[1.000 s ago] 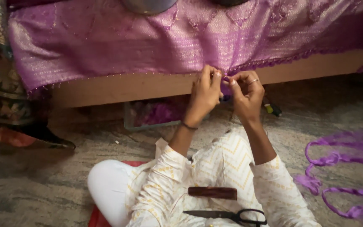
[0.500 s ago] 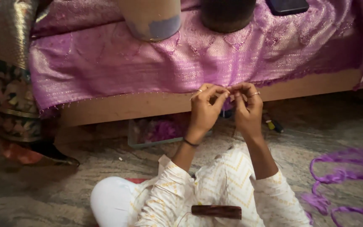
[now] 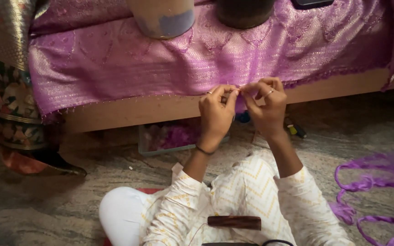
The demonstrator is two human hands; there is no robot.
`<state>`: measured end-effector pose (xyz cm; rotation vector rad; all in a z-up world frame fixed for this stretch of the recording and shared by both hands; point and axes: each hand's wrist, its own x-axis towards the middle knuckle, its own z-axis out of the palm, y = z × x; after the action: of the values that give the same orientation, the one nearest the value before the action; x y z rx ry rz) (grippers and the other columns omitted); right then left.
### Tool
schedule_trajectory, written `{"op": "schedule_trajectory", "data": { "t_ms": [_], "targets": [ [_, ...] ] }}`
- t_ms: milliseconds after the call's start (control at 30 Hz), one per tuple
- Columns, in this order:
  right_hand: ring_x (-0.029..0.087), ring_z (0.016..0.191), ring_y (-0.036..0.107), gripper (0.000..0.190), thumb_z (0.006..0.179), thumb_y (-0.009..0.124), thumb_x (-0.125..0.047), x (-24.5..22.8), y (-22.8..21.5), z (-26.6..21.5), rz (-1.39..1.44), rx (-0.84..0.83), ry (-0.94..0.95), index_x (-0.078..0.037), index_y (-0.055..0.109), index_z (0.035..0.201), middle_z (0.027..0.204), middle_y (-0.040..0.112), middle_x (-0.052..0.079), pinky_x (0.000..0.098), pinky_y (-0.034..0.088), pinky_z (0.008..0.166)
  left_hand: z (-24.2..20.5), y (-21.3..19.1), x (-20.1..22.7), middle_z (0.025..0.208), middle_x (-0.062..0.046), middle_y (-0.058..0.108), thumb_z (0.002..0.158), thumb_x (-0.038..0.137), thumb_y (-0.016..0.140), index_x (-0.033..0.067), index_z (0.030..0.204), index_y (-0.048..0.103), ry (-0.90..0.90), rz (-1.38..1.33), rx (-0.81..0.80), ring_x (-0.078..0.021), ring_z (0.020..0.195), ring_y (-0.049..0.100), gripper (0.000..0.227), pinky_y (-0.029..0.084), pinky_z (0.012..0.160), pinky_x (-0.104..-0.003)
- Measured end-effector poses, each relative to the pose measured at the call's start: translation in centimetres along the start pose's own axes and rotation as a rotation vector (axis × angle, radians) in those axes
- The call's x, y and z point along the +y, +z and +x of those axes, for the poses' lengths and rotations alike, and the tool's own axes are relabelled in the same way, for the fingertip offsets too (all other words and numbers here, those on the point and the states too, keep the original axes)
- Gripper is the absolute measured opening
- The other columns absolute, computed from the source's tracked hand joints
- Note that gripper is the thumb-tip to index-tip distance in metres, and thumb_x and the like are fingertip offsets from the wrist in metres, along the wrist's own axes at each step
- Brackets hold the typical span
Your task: The person is handcrafting purple tassels onto the edge of a purple fabric using thread and tools.
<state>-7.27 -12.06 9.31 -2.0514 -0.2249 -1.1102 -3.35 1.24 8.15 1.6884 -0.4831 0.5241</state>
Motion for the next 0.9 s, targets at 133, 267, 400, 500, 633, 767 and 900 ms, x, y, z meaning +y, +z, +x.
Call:
{"op": "schedule_trajectory", "data": {
  "t_ms": [133,267,400,500,633,767,900],
  "targets": [
    [0.022,0.085,0.060,0.012,0.088,0.080,-0.001,-0.8,0.0,0.2,-0.123,0.003,-0.125,-0.008,0.077,0.098,0.088,0.072,0.003,0.0384,0.048,0.085,-0.3,-0.2,0.9,0.112,-0.012,0.071,0.092,0.009,0.076,0.0034,0.093,0.075,0.093,0.034,0.053,-0.0161,0.078,0.073,0.006,0.060,0.068,-0.029],
    [0.032,0.099,0.057,0.016,0.092,0.075,0.001,0.0,0.6,0.0,-0.241,-0.010,-0.239,-0.006,0.074,0.106,0.100,0.070,0.008,0.0421,0.046,0.090,-0.2,-0.3,1.7,0.133,-0.013,0.063,0.089,0.008,0.077,0.0029,0.093,0.074,0.278,0.259,0.091,-0.0183,0.075,0.070,0.007,0.057,0.070,-0.034],
    [0.031,0.102,0.057,0.013,0.093,0.073,0.002,0.9,0.6,-0.5,-0.199,-0.057,-0.165,-0.005,0.070,0.104,0.101,0.069,0.008,0.0412,0.048,0.091,0.1,0.2,0.8,0.135,-0.013,0.059,0.086,0.008,0.076,0.0025,0.088,0.072,0.172,0.115,0.067,-0.0158,0.073,0.071,0.007,0.059,0.067,-0.030],
    [0.019,0.099,0.062,0.011,0.097,0.068,0.000,1.5,0.3,-1.2,0.161,-0.055,0.178,-0.002,0.070,0.108,0.105,0.065,0.007,0.0290,0.054,0.084,0.1,0.8,-0.6,0.125,-0.011,0.064,0.086,0.008,0.076,0.0015,0.084,0.074,0.008,-0.016,0.047,-0.0135,0.065,0.069,0.007,0.056,0.063,-0.029],
    [0.010,0.091,0.061,0.007,0.102,0.068,-0.002,3.3,0.5,-2.0,0.487,-0.096,0.392,-0.001,0.071,0.108,0.104,0.065,0.004,0.0231,0.051,0.080,0.4,1.0,-0.9,0.114,-0.009,0.069,0.087,0.010,0.076,0.0005,0.085,0.076,-0.108,-0.082,0.002,-0.0114,0.063,0.066,0.010,0.050,0.057,-0.026],
    [0.009,0.098,0.063,0.007,0.098,0.072,0.000,4.3,1.0,-2.8,0.540,-0.089,0.359,0.001,0.074,0.105,0.110,0.064,0.004,0.0243,0.052,0.086,0.4,1.0,-2.1,0.104,-0.008,0.071,0.089,0.010,0.076,0.0001,0.089,0.076,-0.056,-0.131,-0.077,-0.0099,0.070,0.068,0.010,0.053,0.062,-0.025],
    [0.008,0.097,0.057,0.006,0.104,0.067,-0.002,6.1,1.7,-3.0,1.046,-0.006,0.437,-0.004,0.065,0.109,0.116,0.063,0.003,0.0225,0.047,0.088,0.7,1.8,-5.8,0.098,-0.007,0.070,0.094,0.007,0.074,-0.0014,0.094,0.071,0.051,-0.172,-0.027,-0.0118,0.082,0.066,0.009,0.053,0.073,-0.027]
  ]
}}
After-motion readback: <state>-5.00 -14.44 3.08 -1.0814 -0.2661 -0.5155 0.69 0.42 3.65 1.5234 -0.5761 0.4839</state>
